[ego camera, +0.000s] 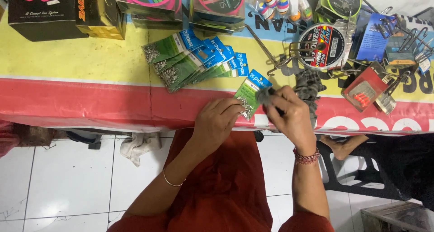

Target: The person is cleaning fishing line spools with a cloth and organizing small packets of fishing tackle on a display table.

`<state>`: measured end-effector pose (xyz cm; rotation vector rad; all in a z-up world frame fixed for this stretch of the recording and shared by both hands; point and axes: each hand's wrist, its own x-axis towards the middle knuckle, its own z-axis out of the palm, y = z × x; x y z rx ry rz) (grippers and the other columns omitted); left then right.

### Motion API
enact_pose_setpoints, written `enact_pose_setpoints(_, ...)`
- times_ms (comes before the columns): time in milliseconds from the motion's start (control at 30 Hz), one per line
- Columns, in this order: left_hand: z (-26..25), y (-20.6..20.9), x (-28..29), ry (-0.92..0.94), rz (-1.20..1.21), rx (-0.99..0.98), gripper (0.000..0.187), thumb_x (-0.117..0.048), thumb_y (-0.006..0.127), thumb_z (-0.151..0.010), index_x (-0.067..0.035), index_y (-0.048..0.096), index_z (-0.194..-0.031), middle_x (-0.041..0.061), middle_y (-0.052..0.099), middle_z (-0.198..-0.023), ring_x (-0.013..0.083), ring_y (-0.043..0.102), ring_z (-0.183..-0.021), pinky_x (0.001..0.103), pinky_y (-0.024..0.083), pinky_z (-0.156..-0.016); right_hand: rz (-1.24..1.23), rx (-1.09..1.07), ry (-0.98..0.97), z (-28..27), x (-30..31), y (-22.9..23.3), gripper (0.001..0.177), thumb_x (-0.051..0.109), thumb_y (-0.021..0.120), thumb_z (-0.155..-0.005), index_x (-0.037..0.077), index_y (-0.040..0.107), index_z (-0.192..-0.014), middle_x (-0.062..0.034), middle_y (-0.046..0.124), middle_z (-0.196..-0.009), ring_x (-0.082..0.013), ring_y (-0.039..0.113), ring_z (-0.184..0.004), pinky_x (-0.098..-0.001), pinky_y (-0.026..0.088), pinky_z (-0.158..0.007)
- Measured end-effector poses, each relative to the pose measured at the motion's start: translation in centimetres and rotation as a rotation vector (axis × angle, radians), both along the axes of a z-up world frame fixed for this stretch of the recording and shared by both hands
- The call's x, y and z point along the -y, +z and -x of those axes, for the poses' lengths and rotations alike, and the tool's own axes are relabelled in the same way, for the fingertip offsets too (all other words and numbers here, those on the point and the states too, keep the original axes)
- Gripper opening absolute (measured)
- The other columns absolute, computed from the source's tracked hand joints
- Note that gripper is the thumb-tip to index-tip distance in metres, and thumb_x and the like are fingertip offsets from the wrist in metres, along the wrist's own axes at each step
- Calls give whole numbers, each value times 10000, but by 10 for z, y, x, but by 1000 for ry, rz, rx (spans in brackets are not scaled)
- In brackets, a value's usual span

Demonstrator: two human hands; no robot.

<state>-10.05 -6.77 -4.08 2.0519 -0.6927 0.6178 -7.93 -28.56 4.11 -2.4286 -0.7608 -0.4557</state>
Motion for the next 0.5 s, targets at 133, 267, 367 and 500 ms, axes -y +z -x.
enact_pose_setpoints(133, -1, 1, 1, 60, -8, 6, 128, -136, 613, -1008, -133, 689, -1112, 60, 634, -1170, 316, 643, -1098, 424, 525, -918, -33, -2, 9, 7, -11, -5, 140, 46, 682, -937, 23, 688, -800, -144, 580, -841, -358, 630, -711, -431, 525, -641)
enact_pose_setpoints(267, -4, -4, 3, 63, -8, -6, 146, -155, 636, -1011, -114, 678, -1145, 70, 629, -1113, 299, 650, -1080, 413, 525, -937, -70, -46, 128, 16, -17, -9, 102, 70, 713, -900, 59, 699, -799, -112, 612, -861, -330, 662, -748, -401, 557, -667)
enact_pose_setpoints(367, -4, -5, 3, 54, -17, -25, 159, -177, 622, -1022, -116, 675, -1159, 69, 625, -1112, 290, 641, -1096, 413, 517, -957, -21, -2, 65, 8, -13, -7, 133, 63, 702, -930, 41, 698, -798, -118, 606, -852, -326, 656, -725, -406, 553, -654)
enact_pose_setpoints(500, -3, -5, 3, 60, 7, -3, 118, -175, 640, -1011, -115, 675, -1107, 63, 620, -1077, 287, 641, -1070, 406, 525, -958, -33, 4, 49, 4, -12, -18, 151, 98, 693, -945, 27, 680, -812, -140, 603, -857, -372, 655, -725, -451, 537, -631)
